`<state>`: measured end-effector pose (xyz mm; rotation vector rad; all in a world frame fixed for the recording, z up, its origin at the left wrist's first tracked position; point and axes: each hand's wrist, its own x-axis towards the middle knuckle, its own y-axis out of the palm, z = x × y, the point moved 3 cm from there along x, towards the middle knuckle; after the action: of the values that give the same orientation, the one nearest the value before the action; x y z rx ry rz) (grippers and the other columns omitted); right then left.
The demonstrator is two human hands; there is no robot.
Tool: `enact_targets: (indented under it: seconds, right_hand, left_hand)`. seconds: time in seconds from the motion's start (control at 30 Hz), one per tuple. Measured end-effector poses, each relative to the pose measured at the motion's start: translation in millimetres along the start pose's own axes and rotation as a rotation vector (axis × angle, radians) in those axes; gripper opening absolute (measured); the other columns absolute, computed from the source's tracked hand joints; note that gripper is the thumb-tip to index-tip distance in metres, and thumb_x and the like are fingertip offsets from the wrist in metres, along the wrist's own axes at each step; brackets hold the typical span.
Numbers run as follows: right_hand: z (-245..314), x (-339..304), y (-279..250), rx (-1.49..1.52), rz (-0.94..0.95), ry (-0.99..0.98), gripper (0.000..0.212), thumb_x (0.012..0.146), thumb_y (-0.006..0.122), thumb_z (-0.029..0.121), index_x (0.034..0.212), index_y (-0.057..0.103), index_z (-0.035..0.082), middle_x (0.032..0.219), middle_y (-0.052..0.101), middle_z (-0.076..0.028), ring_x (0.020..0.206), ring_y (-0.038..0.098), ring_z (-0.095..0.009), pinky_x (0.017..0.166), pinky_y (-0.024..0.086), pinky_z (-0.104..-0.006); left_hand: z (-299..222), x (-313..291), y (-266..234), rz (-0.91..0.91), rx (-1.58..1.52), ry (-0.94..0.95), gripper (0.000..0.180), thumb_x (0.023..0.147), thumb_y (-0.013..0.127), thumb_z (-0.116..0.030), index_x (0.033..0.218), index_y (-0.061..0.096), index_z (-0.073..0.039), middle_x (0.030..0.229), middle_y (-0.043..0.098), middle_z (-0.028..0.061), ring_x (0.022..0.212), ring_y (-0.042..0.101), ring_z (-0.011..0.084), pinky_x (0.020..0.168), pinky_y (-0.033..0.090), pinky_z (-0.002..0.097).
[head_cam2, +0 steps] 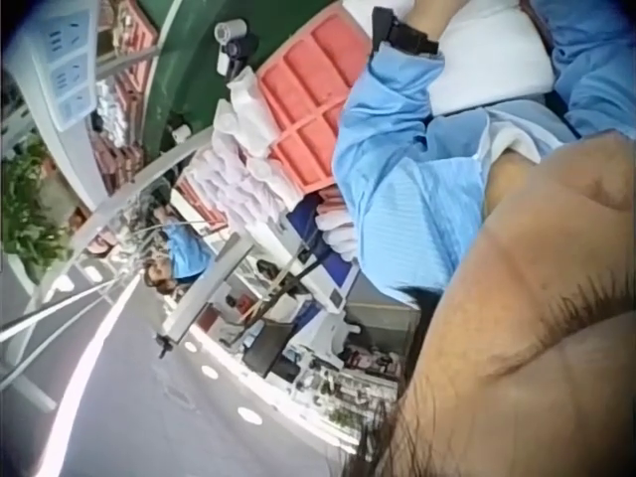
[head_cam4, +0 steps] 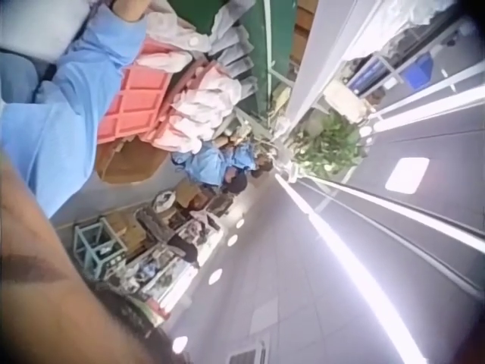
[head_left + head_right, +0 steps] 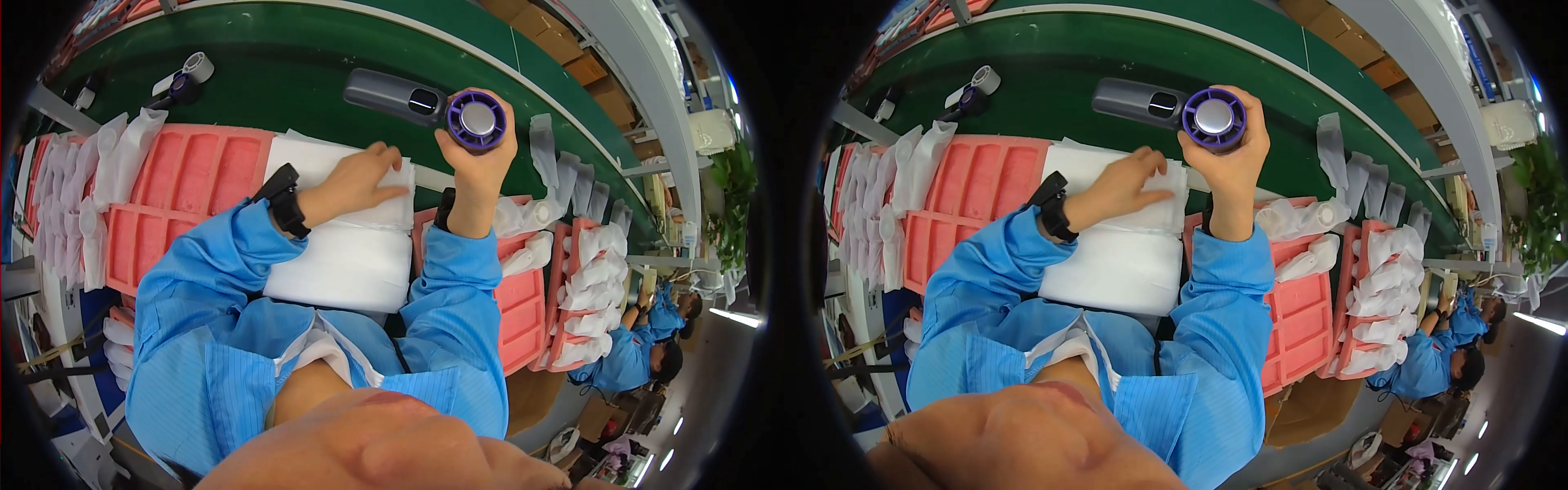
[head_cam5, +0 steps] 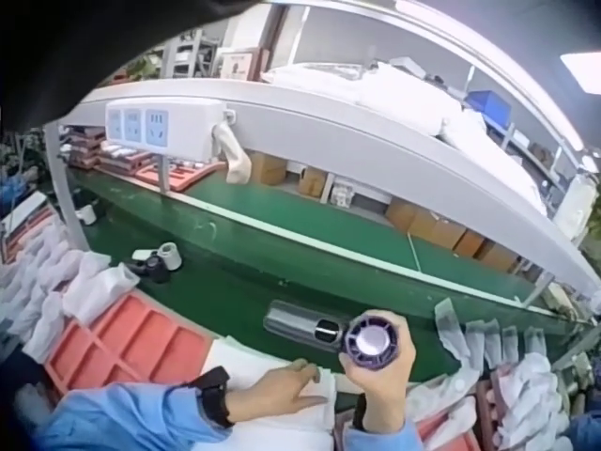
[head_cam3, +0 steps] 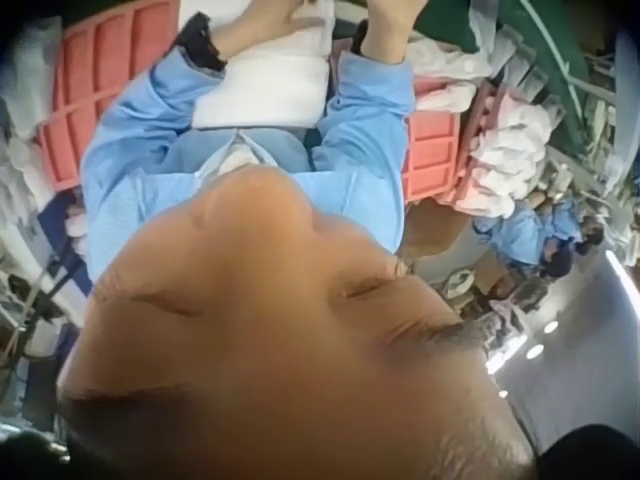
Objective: The person wraps hair dryers in foam pouches and places them into a pink tray. Once the tray is full, they move it aside and bring a new tray to the workspace to continue wrapping more hair dryers.
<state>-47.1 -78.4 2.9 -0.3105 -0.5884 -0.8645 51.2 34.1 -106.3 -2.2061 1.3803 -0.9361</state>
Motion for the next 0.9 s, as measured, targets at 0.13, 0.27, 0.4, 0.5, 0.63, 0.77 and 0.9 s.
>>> enact_targets:
  seconds: [0.13, 0.27, 0.4, 0.5, 0.63, 0.77, 0.9]
  right_hand:
    - [11, -1, 10, 0.026, 0.099, -0.115, 0.052, 0.056, 0.071, -0.003, 0.105, 0.054, 0.002, 0.095, 0.06, -0.008, 0.087, 0.06, -0.015, 0.08, 0.048, -0.0267]
    - [11, -1, 14, 0.02, 0.139, -0.136, 0.052, 0.055, 0.07, -0.003, 0.104, 0.054, 0.002, 0.095, 0.06, -0.008, 0.087, 0.06, -0.016, 0.08, 0.048, -0.0268]
    - [7, -2, 14, 0.031, 0.145, -0.089, 0.052, 0.055, 0.07, -0.002, 0.104, 0.054, 0.001, 0.094, 0.06, -0.008, 0.087, 0.06, -0.016, 0.079, 0.049, -0.0267]
    - [2, -2, 12, 0.055, 0.133, -0.005, 0.052, 0.055, 0.071, -0.001, 0.104, 0.055, 0.001, 0.094, 0.061, -0.008, 0.087, 0.06, -0.016, 0.079, 0.048, -0.0265]
    - [-4, -5, 12, 0.167, 0.104, 0.177, 0.052, 0.056, 0.072, 0.001, 0.105, 0.055, 0.0, 0.094, 0.061, -0.007, 0.086, 0.06, -0.015, 0.079, 0.048, -0.0261]
    - [-11, -6, 13, 0.295, 0.085, 0.299, 0.053, 0.056, 0.074, 0.001, 0.106, 0.055, 0.0, 0.094, 0.06, -0.006, 0.085, 0.059, -0.014, 0.079, 0.047, -0.0257]
    - [-13, -5, 9, 0.263, 0.067, 0.315, 0.053, 0.056, 0.074, 0.0, 0.106, 0.055, 0.0, 0.094, 0.06, -0.006, 0.085, 0.058, -0.014, 0.079, 0.046, -0.0255]
  left_hand:
    - [6, -6, 19, 0.108, 0.2, 0.158, 0.03, 0.073, 0.072, -0.022, 0.092, 0.056, -0.007, 0.086, 0.052, 0.0094, 0.074, 0.057, 0.0262, 0.063, 0.047, 0.0364]
    - [14, -6, 20, 0.096, 0.173, 0.157, 0.029, 0.073, 0.073, -0.023, 0.091, 0.056, -0.008, 0.087, 0.052, 0.01, 0.074, 0.057, 0.0281, 0.063, 0.047, 0.0371]
    - [16, -7, 13, 0.107, 0.031, 0.032, 0.024, 0.074, 0.072, -0.019, 0.088, 0.057, -0.007, 0.089, 0.052, 0.0101, 0.076, 0.057, 0.029, 0.064, 0.047, 0.037]
    - [16, -7, 8, 0.054, -0.114, -0.041, 0.021, 0.074, 0.071, -0.017, 0.085, 0.058, -0.006, 0.088, 0.052, 0.0105, 0.075, 0.057, 0.0294, 0.065, 0.047, 0.0371]
    - [19, -10, 12, 0.103, 0.033, 0.06, 0.016, 0.076, 0.069, -0.013, 0.081, 0.059, -0.003, 0.089, 0.052, 0.0108, 0.073, 0.057, 0.0293, 0.065, 0.047, 0.0368]
    - [26, -9, 13, 0.113, -0.008, 0.036, 0.014, 0.075, 0.069, -0.012, 0.078, 0.06, -0.002, 0.086, 0.054, 0.0122, 0.073, 0.056, 0.0307, 0.065, 0.047, 0.0371]
    - [36, -7, 7, 0.132, -0.101, 0.024, 0.013, 0.077, 0.069, -0.01, 0.082, 0.062, 0.0, 0.084, 0.057, 0.011, 0.075, 0.059, 0.0259, 0.068, 0.048, 0.0323]
